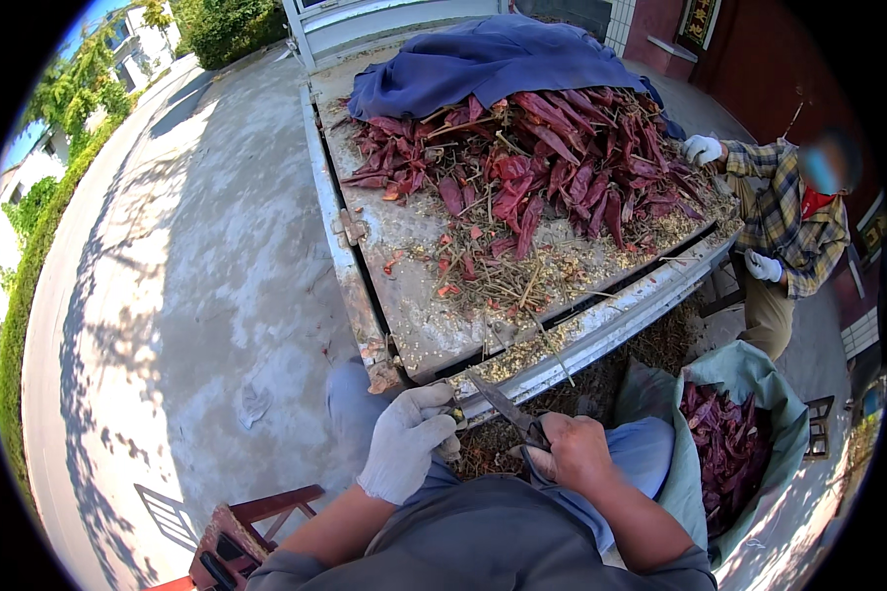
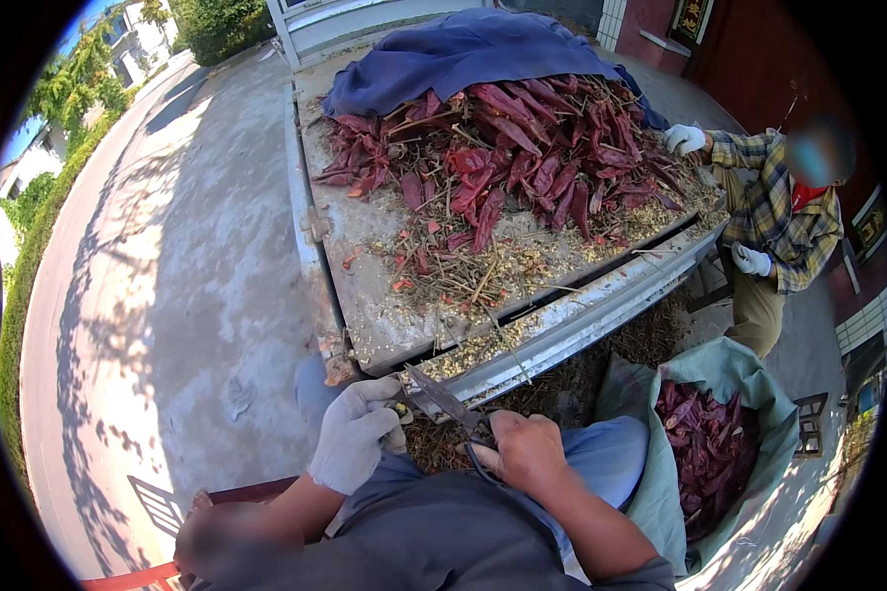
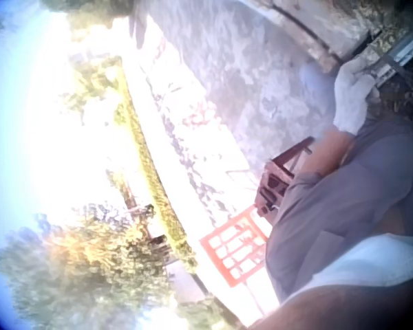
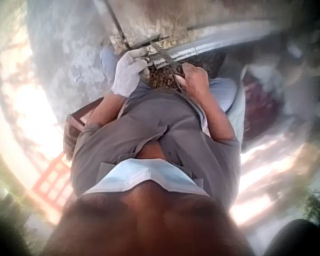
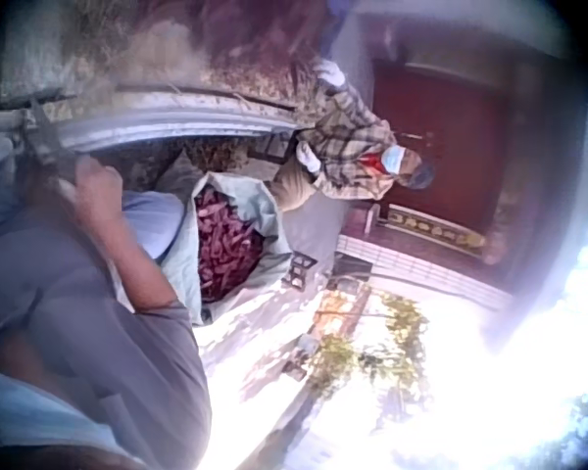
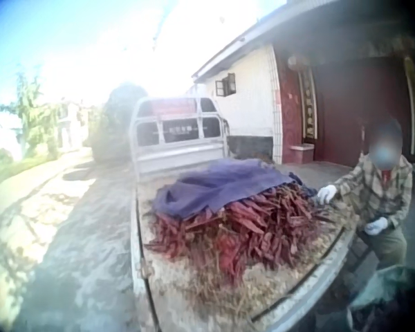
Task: The person sits at the tailgate of a truck and repeatedly picks dried red chili peppers from a pile, removes the stems by hand, and places the peppers into a sack. A coworker performs the same task nearby.
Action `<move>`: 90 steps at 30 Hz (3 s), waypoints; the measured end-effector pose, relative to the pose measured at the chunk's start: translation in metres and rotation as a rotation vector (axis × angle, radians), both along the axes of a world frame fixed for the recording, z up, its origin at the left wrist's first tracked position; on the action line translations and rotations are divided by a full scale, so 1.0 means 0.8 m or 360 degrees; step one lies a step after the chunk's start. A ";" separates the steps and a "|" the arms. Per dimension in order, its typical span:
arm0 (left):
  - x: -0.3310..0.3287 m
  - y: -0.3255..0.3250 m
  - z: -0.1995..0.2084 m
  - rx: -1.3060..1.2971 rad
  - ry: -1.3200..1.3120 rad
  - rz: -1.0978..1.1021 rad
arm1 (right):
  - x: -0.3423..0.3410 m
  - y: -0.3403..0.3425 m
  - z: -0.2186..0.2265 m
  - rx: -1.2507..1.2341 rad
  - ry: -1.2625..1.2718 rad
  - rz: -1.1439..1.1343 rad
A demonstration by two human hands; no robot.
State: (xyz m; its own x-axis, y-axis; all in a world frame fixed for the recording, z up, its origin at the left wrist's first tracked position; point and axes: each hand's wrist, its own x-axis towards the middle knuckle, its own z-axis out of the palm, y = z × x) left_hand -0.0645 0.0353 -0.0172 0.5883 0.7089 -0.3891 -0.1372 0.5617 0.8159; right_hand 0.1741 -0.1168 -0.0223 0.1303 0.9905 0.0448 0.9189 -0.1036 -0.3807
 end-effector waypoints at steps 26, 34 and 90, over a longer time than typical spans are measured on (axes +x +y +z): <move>0.024 0.025 0.007 0.1659 0.0660 -0.0069 | -0.070 0.128 0.030 0.0210 0.1632 -0.0039; 0.085 0.051 0.072 0.2360 0.0846 -0.0425 | -0.014 0.083 -0.006 0.0621 0.2496 -0.0617; 0.121 0.008 0.051 0.0317 0.0060 -0.0591 | 0.053 0.038 0.035 0.0757 0.0786 0.0433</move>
State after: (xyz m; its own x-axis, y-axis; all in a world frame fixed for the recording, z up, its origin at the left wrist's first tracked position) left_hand 0.0324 0.0414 0.0239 0.8060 0.5149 -0.2922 0.0768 0.3984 0.9140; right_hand 0.2165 -0.0866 0.0056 -0.0013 0.8786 0.4775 0.5985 0.3832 -0.7035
